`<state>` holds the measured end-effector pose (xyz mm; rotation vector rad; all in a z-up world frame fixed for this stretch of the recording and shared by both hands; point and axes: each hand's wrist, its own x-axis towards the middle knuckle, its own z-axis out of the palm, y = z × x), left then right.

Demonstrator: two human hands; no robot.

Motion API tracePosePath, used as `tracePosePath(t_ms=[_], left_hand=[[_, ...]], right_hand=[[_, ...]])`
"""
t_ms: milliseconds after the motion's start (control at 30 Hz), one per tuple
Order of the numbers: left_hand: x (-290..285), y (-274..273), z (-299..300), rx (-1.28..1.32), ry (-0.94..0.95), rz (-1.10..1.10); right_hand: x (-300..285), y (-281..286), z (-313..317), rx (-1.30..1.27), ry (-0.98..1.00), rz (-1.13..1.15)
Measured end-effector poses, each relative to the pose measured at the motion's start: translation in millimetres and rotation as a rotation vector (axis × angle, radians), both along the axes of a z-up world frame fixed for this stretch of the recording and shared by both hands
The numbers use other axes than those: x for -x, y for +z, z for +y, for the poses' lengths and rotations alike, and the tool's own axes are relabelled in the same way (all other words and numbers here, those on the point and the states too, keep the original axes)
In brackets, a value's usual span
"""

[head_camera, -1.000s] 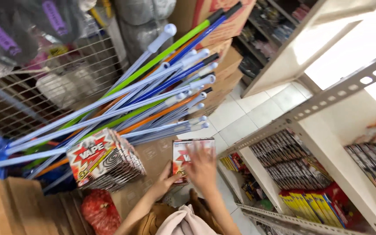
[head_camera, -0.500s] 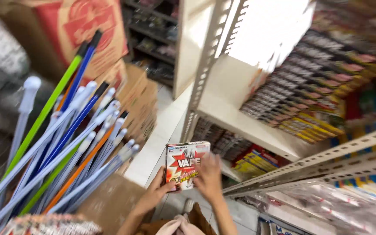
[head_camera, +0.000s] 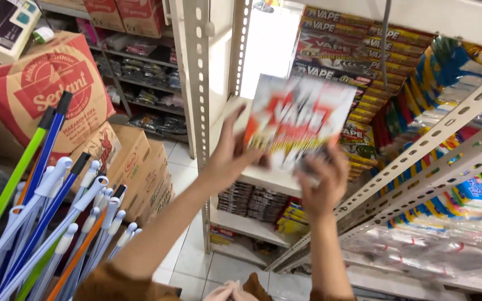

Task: The person restocks store shelves by picking up boxes of mosquito coils and stacking them onto a metal rack by hand.

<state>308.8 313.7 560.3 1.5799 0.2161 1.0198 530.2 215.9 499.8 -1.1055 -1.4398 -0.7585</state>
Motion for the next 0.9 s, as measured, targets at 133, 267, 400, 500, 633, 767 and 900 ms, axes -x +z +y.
tracePosePath(t_ms=[133,267,400,500,633,767,900], left_hand=[[-49,51,33,-0.115,0.054,-0.094],[-79,73,60,-0.363,0.314,0.091],[-97,75,84,-0.743,0.770,0.339],[-115,78,104,-0.783,0.752,0.229],[-126,75,111,-0.682,0.674,0.165],[-127,73,110,-0.774,0.685,0.166],[-130,73,120,-0.772,0.692,0.195]], right_hand=[[-14,82,22,-0.030,0.024,0.103],[-25,116,32,0.043,0.061,0.357],[-49,110,49,-0.031,-0.112,0.102],[-59,105,63,-0.046,-0.199,0.124],[-66,110,79,-0.084,-0.371,0.076],[-77,107,93,-0.018,-0.349,0.252],[-78,94,101,-0.062,-0.297,0.188]])
